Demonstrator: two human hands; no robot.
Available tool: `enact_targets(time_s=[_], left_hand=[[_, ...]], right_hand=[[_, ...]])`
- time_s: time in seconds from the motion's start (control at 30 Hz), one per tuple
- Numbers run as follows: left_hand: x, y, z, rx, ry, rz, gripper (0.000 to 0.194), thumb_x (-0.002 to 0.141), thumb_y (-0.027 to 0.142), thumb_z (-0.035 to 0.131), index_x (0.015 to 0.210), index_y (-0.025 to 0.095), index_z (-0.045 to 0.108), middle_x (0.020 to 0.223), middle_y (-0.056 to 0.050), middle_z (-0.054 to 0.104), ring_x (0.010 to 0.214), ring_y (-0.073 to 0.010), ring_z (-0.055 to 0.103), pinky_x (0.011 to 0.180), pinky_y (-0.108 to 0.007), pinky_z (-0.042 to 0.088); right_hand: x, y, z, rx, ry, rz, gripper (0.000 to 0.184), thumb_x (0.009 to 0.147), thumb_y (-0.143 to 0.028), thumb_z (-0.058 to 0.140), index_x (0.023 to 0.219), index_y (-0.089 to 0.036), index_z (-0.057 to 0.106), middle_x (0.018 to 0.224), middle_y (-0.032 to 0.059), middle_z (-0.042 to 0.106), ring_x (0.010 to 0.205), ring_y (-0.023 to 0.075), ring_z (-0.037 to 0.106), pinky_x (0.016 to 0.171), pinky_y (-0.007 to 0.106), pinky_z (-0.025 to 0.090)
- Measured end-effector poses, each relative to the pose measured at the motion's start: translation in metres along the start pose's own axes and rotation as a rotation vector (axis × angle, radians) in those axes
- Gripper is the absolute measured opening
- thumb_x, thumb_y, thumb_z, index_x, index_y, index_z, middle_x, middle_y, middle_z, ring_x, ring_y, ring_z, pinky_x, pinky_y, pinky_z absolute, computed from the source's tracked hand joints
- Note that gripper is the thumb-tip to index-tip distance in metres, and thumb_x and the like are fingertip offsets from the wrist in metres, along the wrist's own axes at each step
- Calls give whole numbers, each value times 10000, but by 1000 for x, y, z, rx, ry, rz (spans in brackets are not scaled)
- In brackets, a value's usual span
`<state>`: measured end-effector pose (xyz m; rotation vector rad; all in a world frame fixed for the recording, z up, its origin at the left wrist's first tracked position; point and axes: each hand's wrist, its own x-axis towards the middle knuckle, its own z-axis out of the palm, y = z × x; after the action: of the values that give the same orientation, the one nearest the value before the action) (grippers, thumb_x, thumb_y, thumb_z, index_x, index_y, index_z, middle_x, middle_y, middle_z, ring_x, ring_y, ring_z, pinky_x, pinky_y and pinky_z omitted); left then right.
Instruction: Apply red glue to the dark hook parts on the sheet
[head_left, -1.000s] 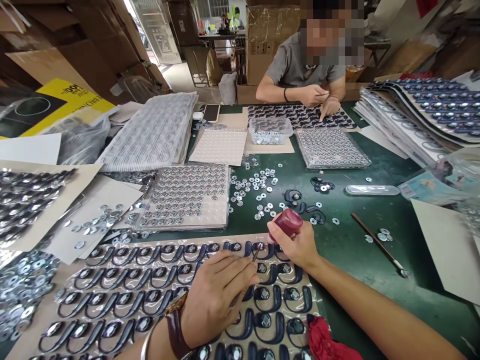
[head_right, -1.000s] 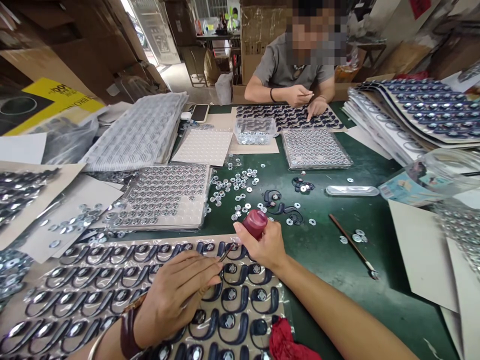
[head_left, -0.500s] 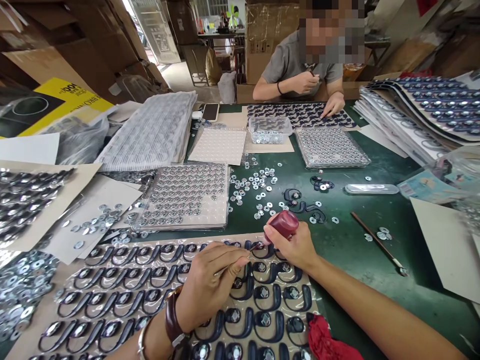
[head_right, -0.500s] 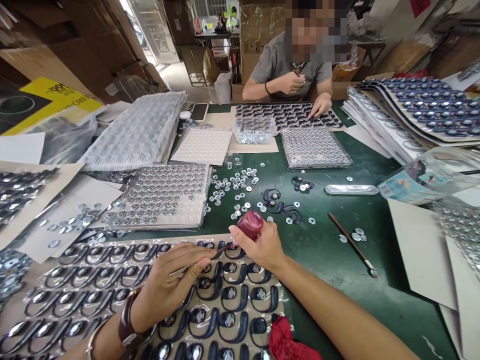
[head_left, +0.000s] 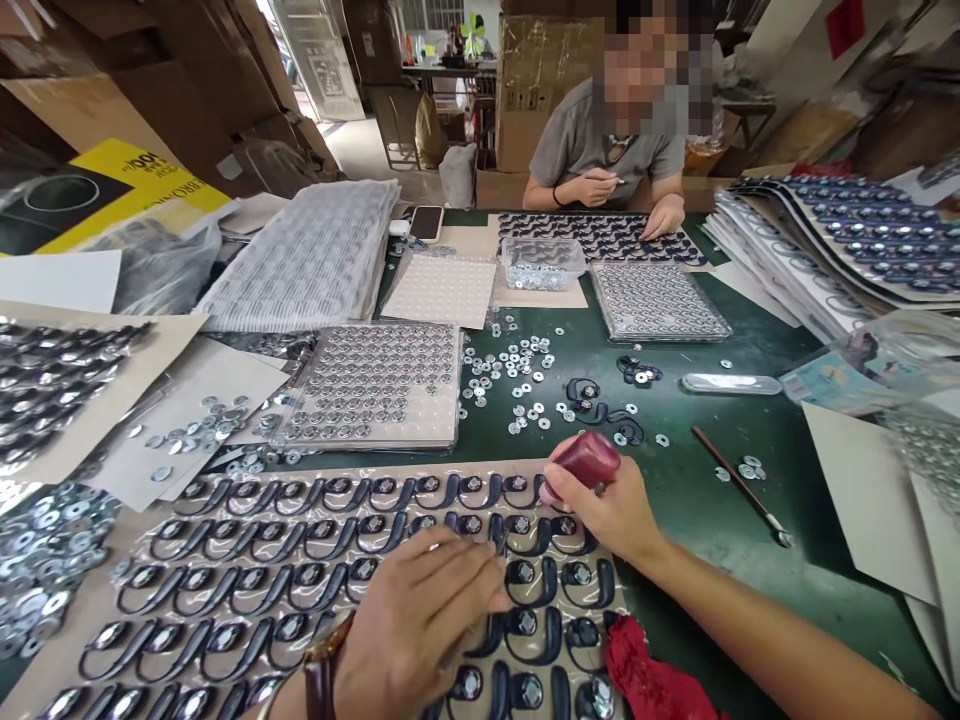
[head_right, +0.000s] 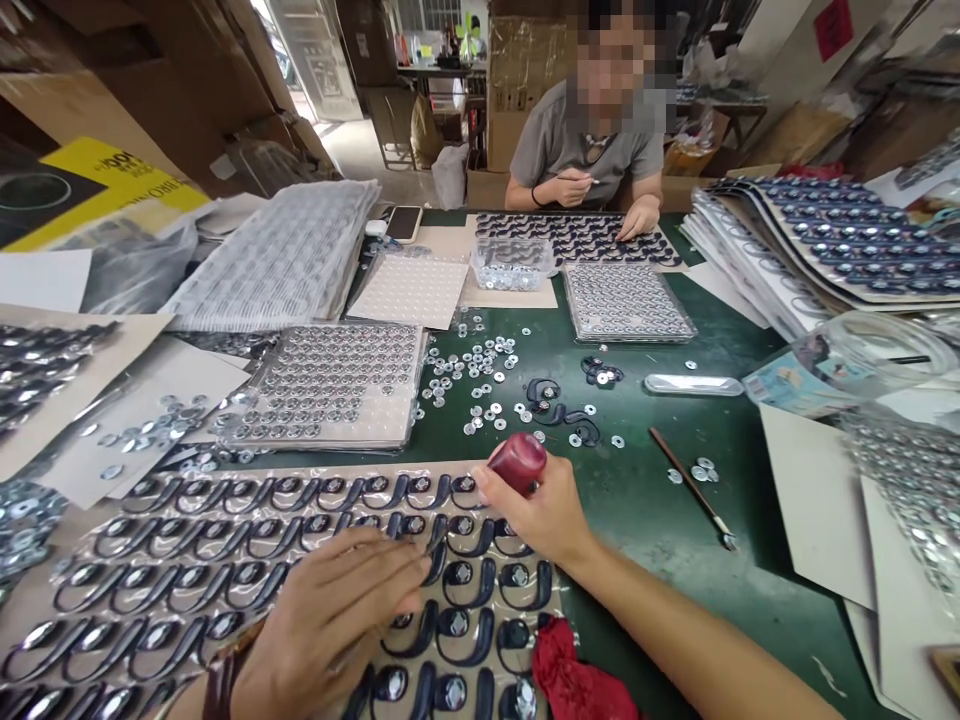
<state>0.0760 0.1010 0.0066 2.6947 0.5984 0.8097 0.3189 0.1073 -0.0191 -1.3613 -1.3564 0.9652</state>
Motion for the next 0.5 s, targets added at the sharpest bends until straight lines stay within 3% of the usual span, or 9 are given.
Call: enact_targets(time_s=[0.17, 0.5], left_hand=[[-2, 9, 5, 83, -54, 77, 276, 886, 88, 453, 1108, 77, 616, 1073, -116, 692, 930, -195, 672, 861, -364, 547], [-1, 26, 12, 347, -73, 251, 286, 935, 107, 397, 1021, 45, 663, 990, -143, 710, 943, -228, 674, 885, -360, 533]], right_hand=[[-12, 13, 11, 62, 70, -45, 135, 828, -311, 645, 871, -192, 599, 622, -5, 690, 468, 142, 620, 479, 236, 503], [-12, 19, 13, -15, -71, -95, 173, 799, -306, 669, 910, -188, 607, 727, 30, 684, 612, 181, 658, 610, 289, 526]])
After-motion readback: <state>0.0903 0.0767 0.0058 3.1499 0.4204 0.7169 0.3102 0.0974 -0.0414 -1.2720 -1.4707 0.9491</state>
